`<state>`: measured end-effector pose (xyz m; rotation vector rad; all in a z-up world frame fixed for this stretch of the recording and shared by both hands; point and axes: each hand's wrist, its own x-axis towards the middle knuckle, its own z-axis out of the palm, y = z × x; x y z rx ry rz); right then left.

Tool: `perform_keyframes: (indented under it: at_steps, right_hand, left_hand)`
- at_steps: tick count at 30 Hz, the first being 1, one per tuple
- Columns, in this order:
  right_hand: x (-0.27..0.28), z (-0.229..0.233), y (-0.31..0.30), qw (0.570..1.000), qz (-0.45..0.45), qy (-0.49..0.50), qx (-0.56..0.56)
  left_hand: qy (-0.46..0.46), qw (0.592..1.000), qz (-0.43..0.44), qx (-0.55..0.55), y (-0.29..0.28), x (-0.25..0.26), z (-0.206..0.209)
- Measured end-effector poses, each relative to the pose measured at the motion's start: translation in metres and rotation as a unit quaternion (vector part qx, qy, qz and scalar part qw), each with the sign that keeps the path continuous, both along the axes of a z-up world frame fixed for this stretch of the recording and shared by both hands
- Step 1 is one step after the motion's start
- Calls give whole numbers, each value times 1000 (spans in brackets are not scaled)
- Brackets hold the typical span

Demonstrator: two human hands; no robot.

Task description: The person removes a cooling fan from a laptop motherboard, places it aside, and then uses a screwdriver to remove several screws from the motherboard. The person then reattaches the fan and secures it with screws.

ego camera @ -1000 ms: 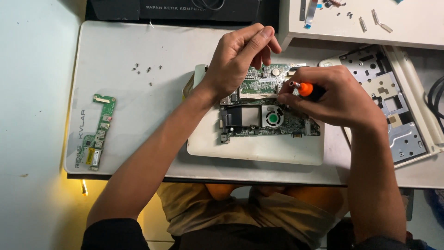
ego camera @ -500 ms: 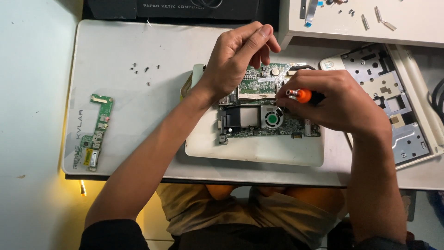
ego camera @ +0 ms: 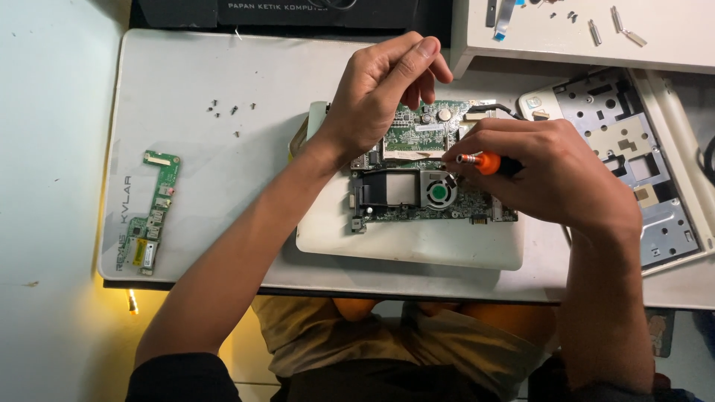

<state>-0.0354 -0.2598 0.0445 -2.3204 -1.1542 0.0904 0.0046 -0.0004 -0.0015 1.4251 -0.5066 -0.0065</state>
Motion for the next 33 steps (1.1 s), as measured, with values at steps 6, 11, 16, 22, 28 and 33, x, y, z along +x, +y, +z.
perform_keyframes:
  at_steps: [6,11,16,22,28,33]
  right_hand:
    - [1,-9,-8,999,-23,-26,-13]
    - [-2,-12,-7,998,-31,-52,-26]
    - [-6,-16,-10,993,-72,-69,-65]
    - [-7,-14,-10,991,-63,-79,-87]
    - [-8,-13,-7,987,-76,-76,-119]
    - [-5,-18,-10,992,-65,-77,-73]
  left_hand:
    - [12,1000,3,0,-1,-2,3]
    - [9,1000,1,1,0,-2,3]
    - [6,1000,2,3,0,-2,3]
    - [16,1000,5,2,0,-2,4]
    - [16,1000,6,1,-1,-2,4]
    - [9,1000,3,4,0,-1,3]
